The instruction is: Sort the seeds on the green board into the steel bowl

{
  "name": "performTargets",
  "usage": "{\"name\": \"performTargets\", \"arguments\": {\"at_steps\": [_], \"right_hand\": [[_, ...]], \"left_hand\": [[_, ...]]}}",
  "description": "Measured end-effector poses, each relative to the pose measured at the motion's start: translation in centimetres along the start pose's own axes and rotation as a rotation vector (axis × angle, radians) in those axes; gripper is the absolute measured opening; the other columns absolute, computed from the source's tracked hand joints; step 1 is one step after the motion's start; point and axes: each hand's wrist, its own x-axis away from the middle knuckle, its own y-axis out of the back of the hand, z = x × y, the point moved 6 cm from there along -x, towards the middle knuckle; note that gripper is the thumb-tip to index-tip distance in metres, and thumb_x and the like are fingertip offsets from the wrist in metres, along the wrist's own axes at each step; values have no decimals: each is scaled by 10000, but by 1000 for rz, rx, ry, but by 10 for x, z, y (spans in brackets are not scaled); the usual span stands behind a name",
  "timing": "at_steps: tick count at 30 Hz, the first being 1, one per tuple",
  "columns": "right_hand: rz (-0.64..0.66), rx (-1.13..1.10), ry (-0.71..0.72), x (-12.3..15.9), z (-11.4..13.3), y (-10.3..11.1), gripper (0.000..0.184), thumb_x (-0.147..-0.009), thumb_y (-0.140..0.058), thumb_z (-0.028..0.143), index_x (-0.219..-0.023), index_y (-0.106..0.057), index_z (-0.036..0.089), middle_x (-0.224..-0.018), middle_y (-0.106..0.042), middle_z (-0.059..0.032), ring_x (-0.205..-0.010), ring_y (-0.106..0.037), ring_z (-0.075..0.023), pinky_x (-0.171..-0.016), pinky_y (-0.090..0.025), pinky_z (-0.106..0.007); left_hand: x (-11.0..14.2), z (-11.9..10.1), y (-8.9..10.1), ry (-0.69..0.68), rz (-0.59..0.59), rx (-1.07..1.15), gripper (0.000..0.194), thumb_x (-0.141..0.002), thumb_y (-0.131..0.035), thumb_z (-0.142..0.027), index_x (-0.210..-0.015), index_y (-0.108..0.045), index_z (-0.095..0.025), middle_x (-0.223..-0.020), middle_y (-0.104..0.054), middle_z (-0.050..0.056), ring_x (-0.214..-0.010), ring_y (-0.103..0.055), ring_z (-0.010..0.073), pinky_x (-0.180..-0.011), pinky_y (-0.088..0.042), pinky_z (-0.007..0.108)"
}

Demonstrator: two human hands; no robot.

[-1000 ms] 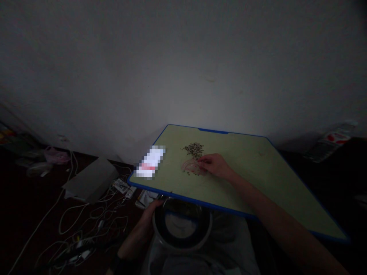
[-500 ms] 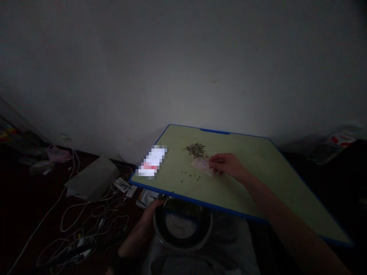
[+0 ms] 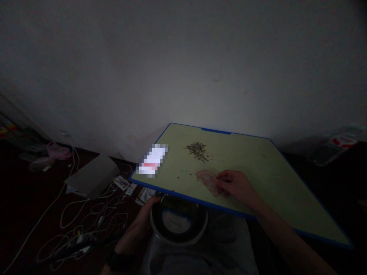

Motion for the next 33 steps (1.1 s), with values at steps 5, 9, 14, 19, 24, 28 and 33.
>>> {"name": "performTargets", "arguments": {"at_steps": [5, 9, 14, 19, 24, 28, 33], "right_hand": [[28, -31, -22, 9, 3, -11, 74, -699, -545, 206, -761, -548, 164, -554, -657, -17, -401, -570, -113, -398, -475, -206], [33, -25, -42, 15, 3, -12, 84, -702, -544, 227, -767, -544, 174, -565, -656, -13, -417, -578, -120, -425, -487, -218], [31, 7, -27, 12, 2, -12, 112, -692, -535, 217, -790, -560, 169, -568, -657, -8, -405, -559, -112, -416, -464, -212], [61, 25, -1, 13, 9, -20, 112, -700, -536, 235, -777, -576, 164, -556, -648, -10, -408, -558, -115, -416, -456, -212], [54, 107, 51, 13, 25, -34, 137, -708, -523, 213, -787, -618, 154, -582, -658, -24, -423, -567, -120, -423, -450, -215], [52, 110, 87, 9, 29, -50, 157, -728, -531, 220, -808, -647, 152, -631, -681, -38, -474, -598, -132, -447, -449, -218], [43, 156, 238, 6, 37, -62, 190, -752, -543, 259, -820, -700, 177, -742, -710, -43, -626, -642, -163, -569, -485, -249]], "left_hand": [[3, -1, -3, 61, 8, -8, 158, -685, -607, -267, -694, -702, -141, -625, -721, 30, -595, -621, 190, -706, -459, 308], [7, -2, -2, -1, 35, -11, 154, -701, -607, -277, -722, -707, -161, -654, -724, 28, -669, -635, 207, -718, -451, 305], [14, -11, -11, -46, 69, -19, 151, -708, -590, -255, -651, -695, -163, -633, -713, 20, -655, -625, 199, -687, -453, 292], [5, -3, -6, 71, 18, 20, 153, -703, -578, -249, -669, -690, -151, -594, -701, 28, -633, -633, 204, -725, -456, 312], [-4, 3, 3, 50, 51, 20, 187, -707, -597, -301, -715, -695, -141, -658, -720, 55, -752, -648, 243, -752, -447, 325], [-3, 3, 6, -1, 70, 32, 158, -696, -630, -290, -763, -696, -163, -705, -734, 37, -814, -641, 235, -771, -439, 312], [5, -2, -3, 8, 98, 21, 170, -719, -604, -297, -693, -692, -154, -638, -713, 18, -663, -628, 197, -707, -444, 297]]}}
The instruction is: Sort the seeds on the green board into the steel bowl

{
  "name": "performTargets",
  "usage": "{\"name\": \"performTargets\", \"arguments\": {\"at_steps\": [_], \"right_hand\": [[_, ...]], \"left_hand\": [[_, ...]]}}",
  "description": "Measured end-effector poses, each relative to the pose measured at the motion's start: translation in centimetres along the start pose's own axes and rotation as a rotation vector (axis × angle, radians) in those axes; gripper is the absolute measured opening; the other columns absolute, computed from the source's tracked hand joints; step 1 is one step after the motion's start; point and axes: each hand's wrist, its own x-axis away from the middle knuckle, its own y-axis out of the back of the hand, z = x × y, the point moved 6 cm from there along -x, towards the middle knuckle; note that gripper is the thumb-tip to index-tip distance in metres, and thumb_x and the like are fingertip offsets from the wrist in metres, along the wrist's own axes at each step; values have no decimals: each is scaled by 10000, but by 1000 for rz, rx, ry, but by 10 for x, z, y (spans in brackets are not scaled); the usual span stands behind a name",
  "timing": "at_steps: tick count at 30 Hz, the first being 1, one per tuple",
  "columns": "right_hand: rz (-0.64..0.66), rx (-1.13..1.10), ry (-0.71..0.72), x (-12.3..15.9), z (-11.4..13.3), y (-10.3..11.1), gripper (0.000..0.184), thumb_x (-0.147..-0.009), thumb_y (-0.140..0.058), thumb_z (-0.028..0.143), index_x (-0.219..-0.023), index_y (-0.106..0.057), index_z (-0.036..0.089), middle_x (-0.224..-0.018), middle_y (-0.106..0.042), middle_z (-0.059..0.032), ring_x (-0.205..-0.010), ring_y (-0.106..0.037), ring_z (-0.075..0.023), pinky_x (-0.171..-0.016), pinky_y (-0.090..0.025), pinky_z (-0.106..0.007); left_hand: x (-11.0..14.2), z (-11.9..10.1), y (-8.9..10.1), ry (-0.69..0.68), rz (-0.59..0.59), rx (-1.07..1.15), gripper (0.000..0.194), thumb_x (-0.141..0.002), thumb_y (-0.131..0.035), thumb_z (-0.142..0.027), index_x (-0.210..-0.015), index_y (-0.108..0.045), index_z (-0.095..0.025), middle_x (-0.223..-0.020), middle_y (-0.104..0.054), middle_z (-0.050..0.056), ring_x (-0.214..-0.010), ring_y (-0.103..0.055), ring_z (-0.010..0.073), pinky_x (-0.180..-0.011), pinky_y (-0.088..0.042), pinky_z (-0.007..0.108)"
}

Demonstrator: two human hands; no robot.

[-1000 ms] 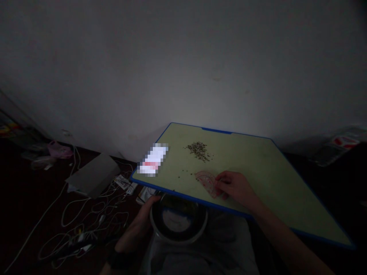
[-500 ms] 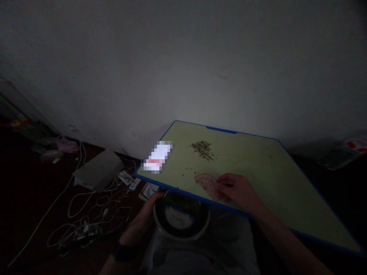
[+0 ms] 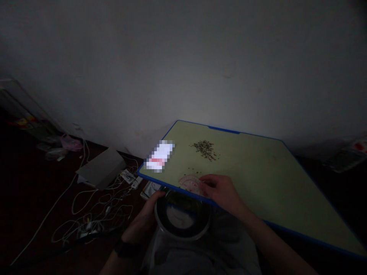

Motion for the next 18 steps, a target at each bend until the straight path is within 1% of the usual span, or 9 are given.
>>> {"name": "performTargets", "arguments": {"at_steps": [3, 5, 7, 9, 11, 13, 15, 18], "right_hand": [[37, 25, 87, 1, 8, -4, 214, -773, -530, 259, -854, -720, 204, -807, -719, -35, -691, -648, -175, -622, -494, -265], [58, 30, 124, 3, 12, -6, 224, -779, -529, 252, -882, -724, 215, -836, -720, -31, -720, -650, -176, -656, -497, -271], [59, 20, 133, 4, 13, -2, 224, -783, -530, 257, -885, -725, 211, -834, -719, -32, -727, -649, -172, -666, -497, -269], [38, -5, 108, 2, 9, 8, 232, -792, -527, 283, -885, -722, 198, -801, -717, -36, -700, -647, -165, -635, -497, -258], [-15, -23, 53, -3, 0, 25, 257, -794, -528, 316, -906, -713, 176, -741, -708, -40, -629, -636, -154, -565, -490, -243], [-92, 2, -12, -11, -13, 45, 284, -777, -545, 323, -937, -701, 148, -668, -692, -39, -515, -597, -136, -481, -465, -234], [-141, 55, -61, -21, -24, 61, 278, -765, -556, 309, -922, -700, 131, -656, -688, -42, -444, -562, -116, -455, -454, -232], [-151, 113, -96, -34, -34, 69, 264, -754, -563, 282, -924, -703, 138, -673, -699, -44, -418, -556, -111, -439, -451, -230]], "left_hand": [[2, -4, -3, -29, -15, -8, 162, -706, -614, -284, -643, -686, -154, -606, -703, 3, -609, -609, 174, -662, -435, 275], [2, -5, -5, -40, 15, 0, 152, -706, -612, -275, -666, -693, -153, -615, -710, 3, -615, -611, 171, -663, -432, 270], [1, -3, -5, -8, 16, 9, 150, -707, -609, -274, -682, -696, -154, -609, -716, 4, -607, -614, 169, -658, -430, 271], [0, -1, -4, 46, -10, 9, 168, -711, -596, -280, -664, -691, -150, -575, -710, 7, -573, -611, 171, -646, -429, 280], [-1, -1, -4, 76, -29, 7, 188, -717, -574, -285, -640, -683, -153, -541, -699, 8, -542, -607, 179, -642, -432, 293], [0, -4, -6, 56, -37, 6, 177, -714, -564, -269, -648, -683, -155, -542, -699, 9, -555, -617, 190, -661, -435, 300], [2, -6, -7, 44, -51, -2, 167, -708, -563, -255, -655, -683, -153, -560, -707, 13, -558, -617, 191, -663, -434, 300], [4, -6, -8, 57, -60, -18, 174, -708, -560, -252, -649, -684, -146, -581, -714, 25, -539, -605, 183, -652, -431, 299]]}}
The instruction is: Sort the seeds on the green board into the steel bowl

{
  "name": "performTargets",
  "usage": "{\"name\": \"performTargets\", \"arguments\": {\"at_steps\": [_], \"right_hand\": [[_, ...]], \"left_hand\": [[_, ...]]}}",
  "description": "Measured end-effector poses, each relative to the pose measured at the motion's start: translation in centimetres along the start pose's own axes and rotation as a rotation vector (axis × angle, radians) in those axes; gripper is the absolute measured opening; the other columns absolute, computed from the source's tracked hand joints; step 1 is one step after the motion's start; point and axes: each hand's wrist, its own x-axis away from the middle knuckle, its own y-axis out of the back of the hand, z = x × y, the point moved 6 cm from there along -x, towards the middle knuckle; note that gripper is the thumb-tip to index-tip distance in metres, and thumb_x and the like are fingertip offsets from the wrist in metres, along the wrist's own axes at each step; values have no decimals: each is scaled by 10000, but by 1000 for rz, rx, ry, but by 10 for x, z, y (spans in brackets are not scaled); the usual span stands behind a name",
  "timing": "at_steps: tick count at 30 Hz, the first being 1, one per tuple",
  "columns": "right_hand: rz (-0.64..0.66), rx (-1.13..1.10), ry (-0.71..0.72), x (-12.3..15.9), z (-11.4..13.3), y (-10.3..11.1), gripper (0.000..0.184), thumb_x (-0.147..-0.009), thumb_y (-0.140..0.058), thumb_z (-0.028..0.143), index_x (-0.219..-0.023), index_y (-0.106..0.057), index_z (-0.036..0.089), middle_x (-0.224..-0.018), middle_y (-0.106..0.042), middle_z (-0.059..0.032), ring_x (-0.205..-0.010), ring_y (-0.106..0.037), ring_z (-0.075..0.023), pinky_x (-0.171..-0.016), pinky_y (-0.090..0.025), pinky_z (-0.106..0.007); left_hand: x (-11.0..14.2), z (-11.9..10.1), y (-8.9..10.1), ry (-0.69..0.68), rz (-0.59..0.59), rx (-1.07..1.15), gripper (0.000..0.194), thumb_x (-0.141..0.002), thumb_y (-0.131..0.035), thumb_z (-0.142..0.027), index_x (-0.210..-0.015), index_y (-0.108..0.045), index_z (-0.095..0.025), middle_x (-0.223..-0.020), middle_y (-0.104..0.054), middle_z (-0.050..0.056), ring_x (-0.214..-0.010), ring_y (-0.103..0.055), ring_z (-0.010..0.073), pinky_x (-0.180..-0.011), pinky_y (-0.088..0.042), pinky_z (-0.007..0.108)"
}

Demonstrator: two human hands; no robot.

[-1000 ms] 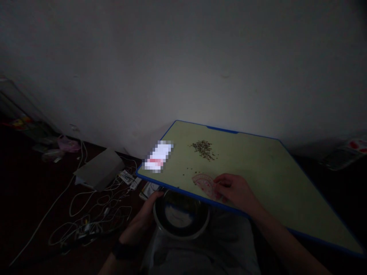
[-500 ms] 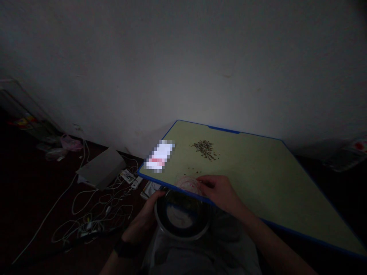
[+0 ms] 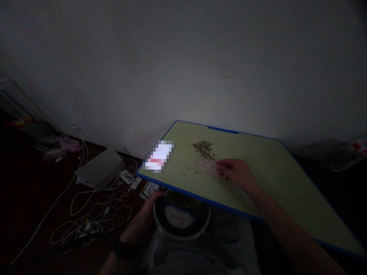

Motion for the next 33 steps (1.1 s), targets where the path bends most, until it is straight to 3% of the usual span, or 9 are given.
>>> {"name": "performTargets", "arguments": {"at_steps": [6, 10, 16, 20, 26, 33], "right_hand": [[25, 88, 69, -14, 13, -20, 235, -744, -551, 248, -890, -716, 167, -653, -700, -35, -450, -583, -121, -444, -444, -220], [91, 126, 181, -12, 28, -35, 215, -757, -537, 250, -851, -720, 188, -601, -685, -13, -523, -613, -135, -513, -454, -227], [165, 92, 187, 1, 39, -46, 200, -759, -540, 234, -836, -721, 199, -619, -690, -8, -582, -626, -144, -565, -455, -234], [203, 50, 232, 15, 49, -52, 215, -772, -522, 230, -829, -727, 194, -666, -695, -12, -584, -609, -136, -557, -437, -230], [254, 45, 292, 33, 62, -57, 234, -778, -498, 207, -792, -732, 205, -674, -692, 0, -602, -597, -141, -557, -423, -228], [275, -36, 280, 42, 61, -62, 233, -770, -515, 205, -863, -728, 210, -744, -707, -9, -643, -616, -147, -583, -446, -232]], "left_hand": [[-1, 1, 1, 32, -27, -8, 210, -725, -546, -258, -593, -668, -147, -562, -709, 35, -490, -589, 175, -608, -438, 292], [-2, 2, 2, 39, -35, 26, 183, -721, -552, -249, -665, -685, -135, -605, -727, 55, -611, -653, 217, -648, -457, 302], [-2, 0, 1, -14, -10, 51, 207, -698, -586, -253, -829, -692, -134, -682, -747, 51, -773, -674, 260, -768, -463, 342], [-3, 2, 2, -20, 19, 46, 172, -675, -607, -280, -733, -685, -138, -676, -736, 71, -763, -660, 273, -772, -450, 359], [-2, -1, 11, -155, 19, 37, 171, -577, -689, -235, -742, -688, -191, -790, -739, 45, -924, -617, 274, -822, -430, 321], [0, -4, 0, -94, 23, 46, 104, -636, -648, -279, -675, -687, -191, -672, -724, 42, -820, -638, 256, -777, -456, 322]]}}
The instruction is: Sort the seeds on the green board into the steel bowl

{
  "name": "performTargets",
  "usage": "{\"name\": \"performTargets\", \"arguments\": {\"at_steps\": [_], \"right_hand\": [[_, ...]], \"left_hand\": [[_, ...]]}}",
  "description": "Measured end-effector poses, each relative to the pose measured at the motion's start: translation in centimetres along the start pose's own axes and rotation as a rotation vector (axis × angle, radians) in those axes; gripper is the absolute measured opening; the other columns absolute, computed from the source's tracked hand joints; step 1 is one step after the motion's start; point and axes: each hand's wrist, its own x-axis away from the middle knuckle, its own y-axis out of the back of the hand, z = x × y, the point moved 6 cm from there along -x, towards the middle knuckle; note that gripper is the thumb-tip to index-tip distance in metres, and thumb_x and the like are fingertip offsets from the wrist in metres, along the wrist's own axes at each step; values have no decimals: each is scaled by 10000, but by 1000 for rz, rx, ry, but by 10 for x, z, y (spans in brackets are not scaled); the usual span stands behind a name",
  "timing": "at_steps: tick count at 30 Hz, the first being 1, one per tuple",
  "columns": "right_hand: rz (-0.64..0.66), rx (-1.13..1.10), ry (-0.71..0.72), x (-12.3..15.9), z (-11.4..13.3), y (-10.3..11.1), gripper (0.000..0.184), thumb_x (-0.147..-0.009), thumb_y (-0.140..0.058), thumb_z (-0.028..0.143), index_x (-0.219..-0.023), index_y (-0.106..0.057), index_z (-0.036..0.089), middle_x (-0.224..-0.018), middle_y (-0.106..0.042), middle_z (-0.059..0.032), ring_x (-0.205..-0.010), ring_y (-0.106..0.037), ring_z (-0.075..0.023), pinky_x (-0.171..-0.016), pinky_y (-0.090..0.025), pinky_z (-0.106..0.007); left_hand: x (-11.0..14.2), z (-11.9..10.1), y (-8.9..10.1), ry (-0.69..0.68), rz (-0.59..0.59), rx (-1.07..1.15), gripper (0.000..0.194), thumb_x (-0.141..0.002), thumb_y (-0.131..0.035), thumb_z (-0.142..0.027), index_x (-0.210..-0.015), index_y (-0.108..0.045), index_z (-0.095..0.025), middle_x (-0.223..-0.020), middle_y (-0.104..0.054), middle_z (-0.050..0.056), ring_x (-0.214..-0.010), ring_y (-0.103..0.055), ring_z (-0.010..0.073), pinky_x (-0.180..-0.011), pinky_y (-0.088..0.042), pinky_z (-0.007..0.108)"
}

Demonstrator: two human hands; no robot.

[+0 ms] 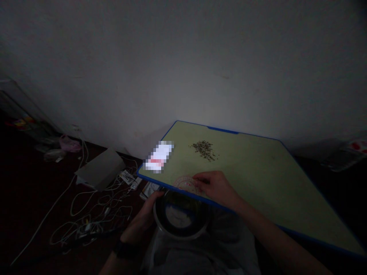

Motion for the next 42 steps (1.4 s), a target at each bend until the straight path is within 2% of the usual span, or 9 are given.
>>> {"name": "performTargets", "arguments": {"at_steps": [6, 9, 13, 16, 21, 28, 31, 35, 42], "right_hand": [[5, -84, -35, -8, -4, 8, 214, -766, -531, 236, -863, -712, 176, -655, -678, -26, -570, -604, -131, -522, -459, -222], [-96, -127, -74, -25, -16, 41, 243, -742, -563, 288, -900, -691, 154, -622, -659, -26, -485, -566, -112, -447, -441, -214], [-305, -193, -88, -51, -44, 93, 267, -684, -607, 320, -864, -660, 130, -650, -662, -53, -523, -592, -129, -448, -463, -219], [-433, -259, -117, -57, -68, 113, 270, -647, -627, 338, -812, -642, 125, -663, -659, -61, -504, -582, -124, -430, -453, -220], [-428, -195, -53, -47, -71, 100, 254, -692, -594, 368, -812, -607, 145, -592, -643, -31, -445, -541, -108, -392, -406, -204], [-74, -78, 35, -48, -60, 53, 182, -793, -530, 295, -902, -617, 179, -692, -694, -27, -530, -611, -115, -505, -446, -205], [-60, 109, 52, -53, -69, 61, 183, -794, -526, 251, -891, -664, 183, -692, -694, -19, -565, -618, -123, -543, -439, -211], [-171, 388, 34, -56, -83, 90, 177, -775, -551, 220, -857, -705, 189, -752, -709, -31, -659, -632, -142, -602, -428, -220], [-291, 532, 0, -62, -87, 111, 180, -788, -559, 244, -877, -714, 217, -838, -721, -30, -750, -645, -168, -668, -438, -240]], "left_hand": [[-1, 5, -2, 108, -19, -19, 180, -695, -582, -277, -638, -696, -150, -518, -678, 28, -633, -632, 223, -694, -465, 312], [3, 5, -2, 119, -51, -45, 188, -707, -564, -267, -635, -693, -151, -536, -690, 35, -635, -635, 228, -695, -454, 320], [9, 1, -4, 1, -31, -42, 117, -697, -612, -247, -658, -690, -170, -639, -726, 14, -669, -644, 203, -695, -450, 292], [8, 8, -5, 67, -61, -78, 158, -721, -591, -256, -650, -686, -152, -569, -711, 16, -582, -632, 189, -641, -457, 288], [1, 18, -8, 197, -114, -53, 233, -763, -510, -241, -619, -664, -142, -488, -689, 40, -494, -635, 200, -570, -475, 297], [-5, 21, 0, 180, -104, -35, 176, -744, -546, -225, -665, -677, -139, -558, -724, 42, -542, -668, 209, -640, -502, 309], [-7, 23, 3, 148, -92, -40, 165, -721, -571, -241, -645, -678, -142, -517, -708, 27, -507, -652, 204, -601, -490, 303], [-8, 23, 4, 127, -97, -35, 152, -685, -592, -239, -602, -674, -141, -495, -694, 21, -491, -634, 192, -573, -477, 287], [-14, 26, 9, 152, -131, -60, 171, -681, -588, -236, -585, -679, -127, -509, -701, 34, -467, -618, 175, -577, -487, 283]]}}
